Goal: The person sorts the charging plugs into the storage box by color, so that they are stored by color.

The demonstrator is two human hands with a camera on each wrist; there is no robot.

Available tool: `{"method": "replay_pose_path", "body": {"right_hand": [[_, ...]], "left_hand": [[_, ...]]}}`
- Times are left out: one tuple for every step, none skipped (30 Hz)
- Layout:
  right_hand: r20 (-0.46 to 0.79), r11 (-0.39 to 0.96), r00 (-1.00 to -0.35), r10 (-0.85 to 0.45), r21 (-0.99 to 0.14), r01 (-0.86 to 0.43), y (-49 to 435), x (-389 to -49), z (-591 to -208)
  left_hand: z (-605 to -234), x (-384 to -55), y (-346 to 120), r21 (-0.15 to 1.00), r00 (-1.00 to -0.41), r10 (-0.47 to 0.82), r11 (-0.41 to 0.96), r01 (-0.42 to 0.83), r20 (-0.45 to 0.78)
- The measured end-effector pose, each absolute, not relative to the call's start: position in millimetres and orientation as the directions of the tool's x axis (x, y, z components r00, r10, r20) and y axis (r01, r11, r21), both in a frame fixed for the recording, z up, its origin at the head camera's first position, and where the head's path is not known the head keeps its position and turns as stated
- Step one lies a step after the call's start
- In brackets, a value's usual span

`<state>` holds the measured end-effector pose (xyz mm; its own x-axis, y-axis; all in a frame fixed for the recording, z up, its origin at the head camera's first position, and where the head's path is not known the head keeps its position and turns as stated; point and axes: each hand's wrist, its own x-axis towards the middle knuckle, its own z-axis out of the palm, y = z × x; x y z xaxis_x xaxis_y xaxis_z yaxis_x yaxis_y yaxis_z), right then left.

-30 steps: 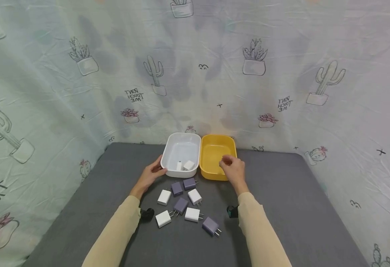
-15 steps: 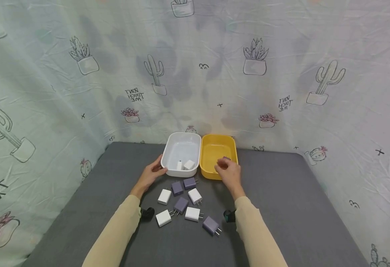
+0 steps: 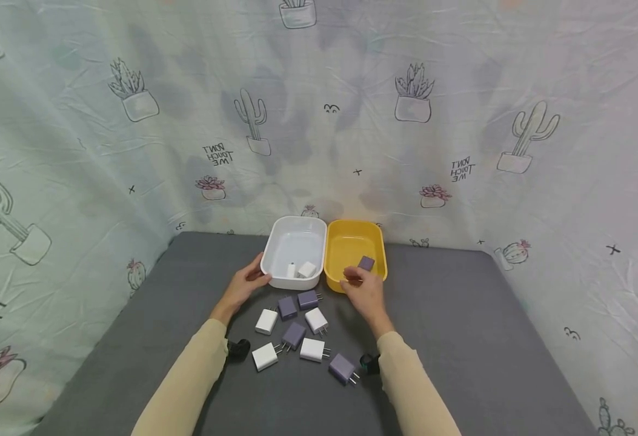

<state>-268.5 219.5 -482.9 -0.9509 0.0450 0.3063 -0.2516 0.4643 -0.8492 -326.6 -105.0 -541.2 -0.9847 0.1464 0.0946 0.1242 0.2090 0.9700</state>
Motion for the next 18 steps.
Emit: {"method": "replay_pose_path", "body": {"right_hand": [[0.311, 0.451, -0.949, 0.044, -0.854, -0.259, 218.7, -268.1, -483.9], [0.316, 0.437, -0.948, 0.041, -0.858, -0.268, 217.9, -267.5, -484.9], [0.319, 0.42, -0.947, 0.038, -0.865, -0.275, 216.9, -266.9, -486.1], [0.319, 0.405, -0.947, 0.029, -0.87, -0.28, 215.8, -266.1, -487.3], [0.317, 0.388, -0.948, 0.019, -0.877, -0.285, 214.4, -265.1, -488.5], [0.313, 0.374, -0.95, 0.007, -0.882, -0.288, 213.3, -264.2, -489.8], [0.307, 0.362, -0.952, -0.004, -0.887, -0.288, 212.2, -263.5, -490.9], [0.299, 0.352, -0.954, -0.014, -0.892, -0.284, 211.2, -262.7, -492.0], [0.289, 0.344, -0.957, -0.02, -0.897, -0.278, 210.4, -262.0, -493.0], [0.283, 0.341, -0.959, -0.025, -0.899, -0.274, 209.7, -261.2, -493.6], [0.277, 0.345, -0.961, -0.027, -0.899, -0.269, 209.2, -260.6, -494.3], [0.271, 0.35, -0.962, -0.028, -0.899, -0.263, 209.3, -260.1, -494.9], [0.266, 0.356, -0.964, -0.025, -0.898, -0.257, 209.1, -259.7, -494.9], [0.26, 0.364, -0.965, -0.024, -0.897, -0.251, 209.0, -259.2, -495.0], [0.257, 0.369, -0.966, -0.026, -0.896, -0.248, 208.9, -258.6, -494.6], [0.256, 0.376, -0.966, -0.034, -0.892, -0.25, 208.8, -258.2, -494.5], [0.253, 0.383, -0.967, -0.044, -0.889, -0.25, 208.8, -257.8, -494.1], [0.253, 0.385, -0.966, -0.059, -0.887, -0.256, 208.6, -257.5, -493.3]], "left_hand": [[-539.8, -326.3, -104.5, 0.97, -0.984, 0.151, 0.209, 0.125, 0.094], [-537.7, -325.3, -104.1, 0.972, -0.984, 0.156, 0.201, 0.12, 0.089], [-535.1, -323.9, -104.0, 0.975, -0.983, 0.162, 0.19, 0.115, 0.085], [-531.9, -321.9, -104.0, 0.978, -0.982, 0.168, 0.176, 0.11, 0.08], [-528.5, -319.5, -104.3, 0.981, -0.982, 0.175, 0.166, 0.101, 0.072], [-525.1, -316.8, -104.8, 0.983, -0.982, 0.18, 0.159, 0.093, 0.063], [-521.9, -314.3, -105.5, 0.985, -0.981, 0.186, 0.149, 0.084, 0.056], [-518.7, -311.6, -106.0, 0.987, -0.981, 0.19, 0.141, 0.075, 0.047], [-516.3, -309.3, -106.5, 0.987, -0.98, 0.195, 0.141, 0.07, 0.042], [-514.5, -307.6, -106.9, 0.987, -0.979, 0.199, 0.148, 0.068, 0.037], [-513.1, -306.4, -107.2, 0.986, -0.978, 0.204, 0.153, 0.067, 0.035], [-512.2, -305.7, -107.1, 0.985, -0.977, 0.209, 0.159, 0.071, 0.036], [-511.5, -305.5, -107.0, 0.984, -0.977, 0.211, 0.161, 0.074, 0.039], [-510.9, -305.5, -106.6, 0.983, -0.976, 0.213, 0.166, 0.079, 0.042], [-510.5, -305.9, -106.2, 0.982, -0.976, 0.214, 0.169, 0.083, 0.046], [-510.0, -306.5, -106.0, 0.981, -0.976, 0.212, 0.173, 0.087, 0.049], [-509.5, -307.1, -105.5, 0.981, -0.976, 0.21, 0.176, 0.088, 0.05], [-509.1, -307.9, -105.1, 0.98, -0.977, 0.207, 0.178, 0.091, 0.054]]}}
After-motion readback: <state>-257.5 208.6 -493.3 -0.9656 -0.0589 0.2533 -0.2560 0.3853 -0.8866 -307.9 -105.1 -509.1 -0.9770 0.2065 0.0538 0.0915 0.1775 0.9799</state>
